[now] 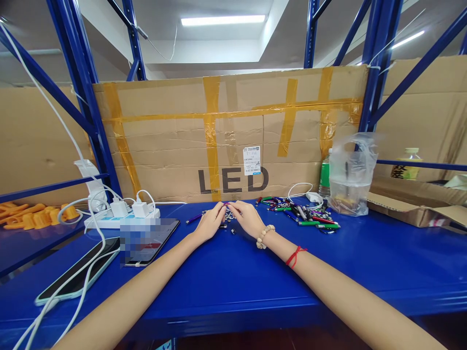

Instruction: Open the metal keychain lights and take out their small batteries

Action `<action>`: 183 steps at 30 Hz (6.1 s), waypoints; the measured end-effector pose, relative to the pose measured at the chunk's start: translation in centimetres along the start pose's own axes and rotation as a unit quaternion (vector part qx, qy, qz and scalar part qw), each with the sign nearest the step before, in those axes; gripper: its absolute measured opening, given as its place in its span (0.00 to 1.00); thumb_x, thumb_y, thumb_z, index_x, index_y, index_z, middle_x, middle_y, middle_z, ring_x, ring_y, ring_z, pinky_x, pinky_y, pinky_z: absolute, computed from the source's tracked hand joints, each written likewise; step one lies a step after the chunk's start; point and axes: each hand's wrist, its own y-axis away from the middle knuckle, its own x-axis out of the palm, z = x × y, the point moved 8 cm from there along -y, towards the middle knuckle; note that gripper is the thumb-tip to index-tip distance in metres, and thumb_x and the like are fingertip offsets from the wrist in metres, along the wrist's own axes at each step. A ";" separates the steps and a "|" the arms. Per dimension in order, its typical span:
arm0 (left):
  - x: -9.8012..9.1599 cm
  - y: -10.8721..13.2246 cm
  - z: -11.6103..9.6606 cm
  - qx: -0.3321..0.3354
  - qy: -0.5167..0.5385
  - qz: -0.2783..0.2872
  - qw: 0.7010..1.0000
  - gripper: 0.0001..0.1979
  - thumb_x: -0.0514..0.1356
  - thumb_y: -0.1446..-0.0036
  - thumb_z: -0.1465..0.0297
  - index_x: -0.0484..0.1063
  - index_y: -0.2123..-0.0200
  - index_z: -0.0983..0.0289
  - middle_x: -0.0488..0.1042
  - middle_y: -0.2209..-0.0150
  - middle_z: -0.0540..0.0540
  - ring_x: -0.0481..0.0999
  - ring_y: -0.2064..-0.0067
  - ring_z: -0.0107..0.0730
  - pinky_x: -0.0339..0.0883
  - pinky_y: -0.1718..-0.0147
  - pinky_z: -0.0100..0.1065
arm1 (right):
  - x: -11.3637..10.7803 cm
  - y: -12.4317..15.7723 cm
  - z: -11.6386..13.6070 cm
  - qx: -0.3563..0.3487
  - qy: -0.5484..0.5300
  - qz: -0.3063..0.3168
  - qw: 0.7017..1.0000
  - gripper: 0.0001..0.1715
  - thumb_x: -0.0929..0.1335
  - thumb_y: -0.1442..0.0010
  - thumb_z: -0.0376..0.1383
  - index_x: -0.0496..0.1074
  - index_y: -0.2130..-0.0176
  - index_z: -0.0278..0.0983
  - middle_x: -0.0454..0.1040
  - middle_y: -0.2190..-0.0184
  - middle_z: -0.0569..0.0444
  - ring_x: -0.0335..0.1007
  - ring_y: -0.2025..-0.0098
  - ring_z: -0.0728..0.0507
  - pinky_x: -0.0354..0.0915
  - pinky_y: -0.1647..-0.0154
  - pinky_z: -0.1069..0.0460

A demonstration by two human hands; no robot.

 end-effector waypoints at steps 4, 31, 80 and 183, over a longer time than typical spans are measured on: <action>0.0 0.1 -0.2 0.010 -0.001 0.002 1.000 0.14 0.39 0.40 0.61 0.60 0.69 0.58 0.69 0.76 0.48 0.70 0.71 0.32 0.57 0.71 0.29 | 0.1 0.0 -0.3 0.005 -0.001 -0.004 1.000 0.20 0.55 0.38 0.40 0.68 0.70 0.36 0.67 0.77 0.55 0.62 0.75 0.49 0.58 0.71 0.54; 0.1 0.3 -0.5 -0.012 -0.037 0.016 0.999 0.14 0.39 0.40 0.62 0.61 0.67 0.58 0.71 0.70 0.49 0.71 0.67 0.31 0.56 0.73 0.28 | 0.8 0.4 0.1 0.051 0.040 0.065 0.996 0.21 0.61 0.44 0.39 0.65 0.51 0.38 0.72 0.63 0.51 0.67 0.67 0.48 0.62 0.66 0.54; 0.3 0.1 0.1 -0.025 0.003 0.009 1.000 0.15 0.38 0.41 0.60 0.61 0.66 0.58 0.70 0.78 0.45 0.70 0.71 0.29 0.56 0.73 0.27 | 1.5 0.6 -1.0 0.026 0.072 0.081 0.994 0.23 0.56 0.39 0.40 0.56 0.44 0.44 0.68 0.62 0.53 0.66 0.63 0.48 0.60 0.69 0.55; 2.4 -0.5 -0.1 -0.068 0.430 0.055 0.899 0.12 0.47 0.47 0.62 0.56 0.76 0.64 0.64 0.88 0.46 0.54 0.90 0.17 0.42 0.90 0.22 | 0.4 -0.1 -0.5 -0.026 0.060 0.028 0.997 0.21 0.53 0.37 0.40 0.63 0.51 0.36 0.68 0.69 0.51 0.65 0.67 0.47 0.61 0.66 0.54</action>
